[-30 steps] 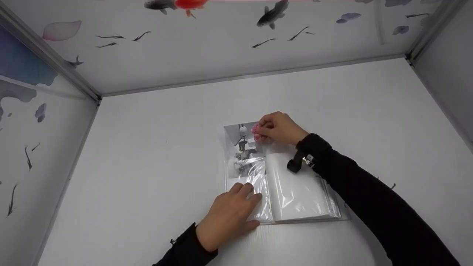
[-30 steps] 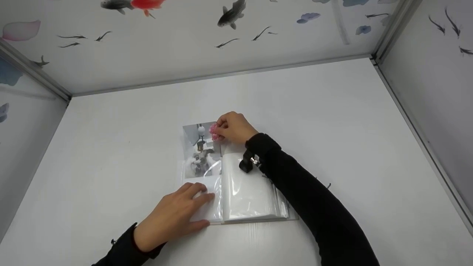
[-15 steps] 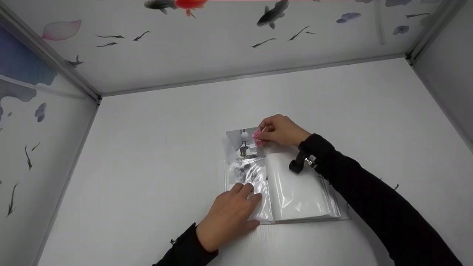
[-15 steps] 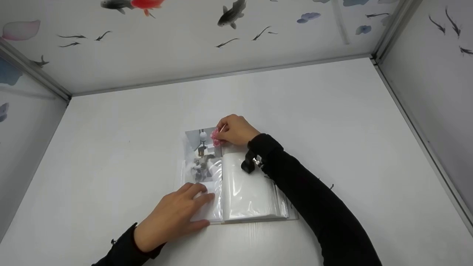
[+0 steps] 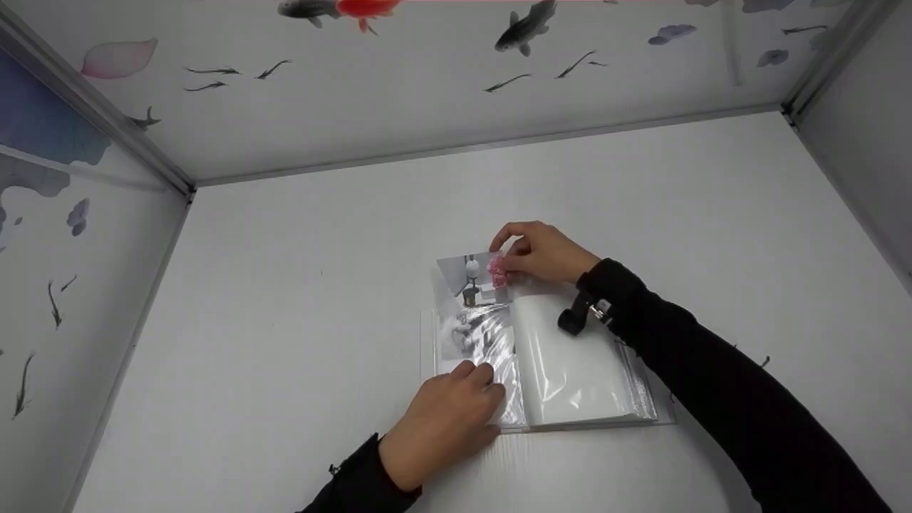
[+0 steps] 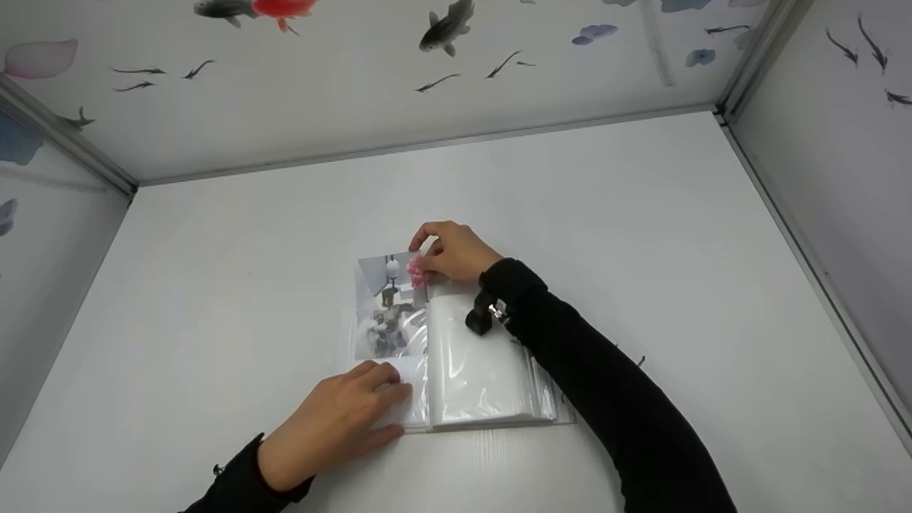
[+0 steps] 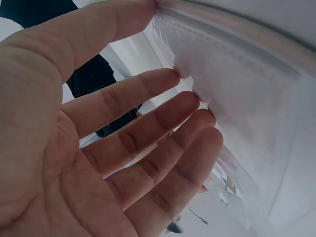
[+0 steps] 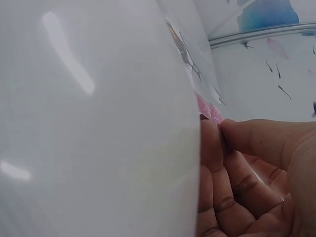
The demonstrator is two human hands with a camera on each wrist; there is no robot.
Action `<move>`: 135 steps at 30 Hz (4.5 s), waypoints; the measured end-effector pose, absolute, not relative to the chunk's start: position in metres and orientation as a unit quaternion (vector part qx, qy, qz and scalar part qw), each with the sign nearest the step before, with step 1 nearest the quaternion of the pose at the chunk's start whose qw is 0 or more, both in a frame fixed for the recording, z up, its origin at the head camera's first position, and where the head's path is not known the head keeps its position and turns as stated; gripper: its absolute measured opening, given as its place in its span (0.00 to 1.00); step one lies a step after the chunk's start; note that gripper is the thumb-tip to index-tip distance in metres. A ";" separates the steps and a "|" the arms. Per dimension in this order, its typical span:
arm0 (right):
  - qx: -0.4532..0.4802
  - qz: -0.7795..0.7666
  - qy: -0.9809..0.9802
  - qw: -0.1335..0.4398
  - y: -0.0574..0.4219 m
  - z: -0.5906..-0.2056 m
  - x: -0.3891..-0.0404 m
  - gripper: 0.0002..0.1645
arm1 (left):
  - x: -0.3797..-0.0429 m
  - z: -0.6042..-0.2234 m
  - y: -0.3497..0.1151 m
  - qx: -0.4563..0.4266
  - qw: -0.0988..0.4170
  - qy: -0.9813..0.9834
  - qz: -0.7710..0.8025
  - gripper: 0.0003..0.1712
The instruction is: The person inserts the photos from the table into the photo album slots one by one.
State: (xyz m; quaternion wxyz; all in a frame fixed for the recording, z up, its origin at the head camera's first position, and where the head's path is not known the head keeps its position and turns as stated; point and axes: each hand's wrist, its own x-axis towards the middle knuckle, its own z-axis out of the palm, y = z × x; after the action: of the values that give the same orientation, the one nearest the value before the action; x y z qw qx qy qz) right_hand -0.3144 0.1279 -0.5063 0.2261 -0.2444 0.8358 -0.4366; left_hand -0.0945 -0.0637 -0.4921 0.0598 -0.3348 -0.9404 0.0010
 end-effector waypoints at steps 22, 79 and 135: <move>-0.270 -0.420 0.832 0.240 0.127 -0.511 -0.311 0.10 | -0.095 -0.492 -0.063 -0.336 0.057 -0.940 -0.009 0.16; -0.346 -0.398 0.797 0.293 0.127 -0.511 -0.302 0.06 | -0.094 -0.493 -0.064 -0.375 0.086 -0.923 -0.021 0.13; -0.339 -0.375 0.820 0.270 0.159 -0.492 -0.297 0.12 | -0.094 -0.496 -0.065 -0.337 0.052 -0.940 -0.034 0.12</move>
State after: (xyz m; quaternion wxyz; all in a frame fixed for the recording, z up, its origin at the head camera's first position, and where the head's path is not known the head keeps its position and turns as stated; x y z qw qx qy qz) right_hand -0.2966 0.1595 -0.4918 0.2695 -0.3393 0.8197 -0.3745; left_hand -0.0943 -0.0647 -0.4963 0.0518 -0.3367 -0.9396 -0.0342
